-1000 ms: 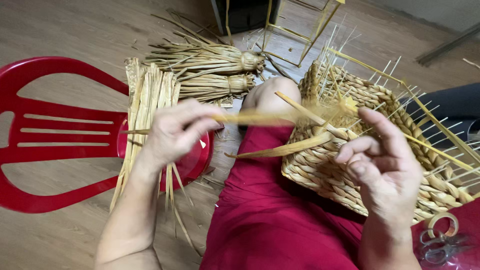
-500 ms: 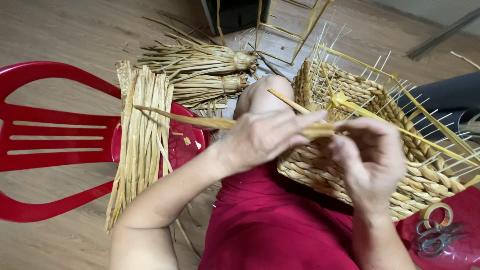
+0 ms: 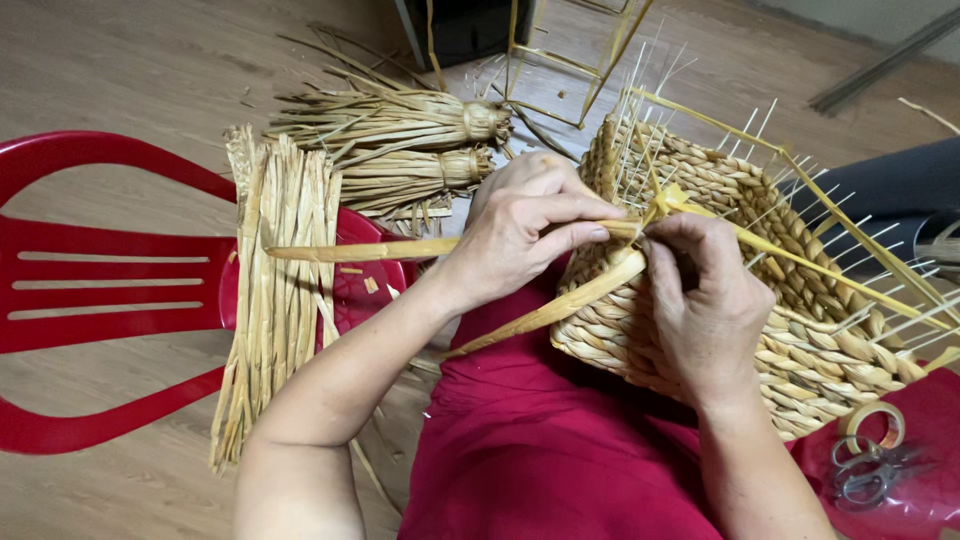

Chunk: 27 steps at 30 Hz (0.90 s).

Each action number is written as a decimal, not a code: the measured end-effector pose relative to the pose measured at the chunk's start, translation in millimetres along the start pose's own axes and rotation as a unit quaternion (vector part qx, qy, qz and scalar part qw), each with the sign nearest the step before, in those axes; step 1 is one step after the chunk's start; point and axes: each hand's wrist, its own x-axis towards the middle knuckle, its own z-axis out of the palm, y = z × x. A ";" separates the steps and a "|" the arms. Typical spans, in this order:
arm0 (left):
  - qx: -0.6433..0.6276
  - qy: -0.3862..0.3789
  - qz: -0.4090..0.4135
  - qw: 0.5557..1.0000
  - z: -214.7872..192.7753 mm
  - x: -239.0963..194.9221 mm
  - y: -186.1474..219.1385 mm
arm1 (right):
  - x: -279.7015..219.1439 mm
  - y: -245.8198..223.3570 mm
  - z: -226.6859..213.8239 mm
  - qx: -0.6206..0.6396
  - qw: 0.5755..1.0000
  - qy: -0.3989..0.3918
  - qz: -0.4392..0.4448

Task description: The person weaves a rectangular basket using dried palm leaves and a yellow metal frame. They interlace the leaves through vertical spokes, periodically adjusting the basket's position and pulling the weave tight to maintain the structure.

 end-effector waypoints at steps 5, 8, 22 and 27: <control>0.028 -0.019 -0.035 0.999 6.9 8.3 -8.0 | -0.5 0.9 1.0 -0.013 1.000 0.005 0.000; 0.046 -0.012 -0.030 0.998 10.5 10.2 -7.9 | 1.0 0.7 2.5 -0.010 1.000 0.008 0.006; 0.049 -0.074 0.013 0.996 -8.4 20.8 5.8 | -0.5 -4.1 -1.3 0.114 0.988 -0.038 0.093; 0.091 -0.058 -0.062 0.992 -7.8 -19.3 41.8 | -2.6 1.2 -3.7 0.195 0.970 -0.056 0.131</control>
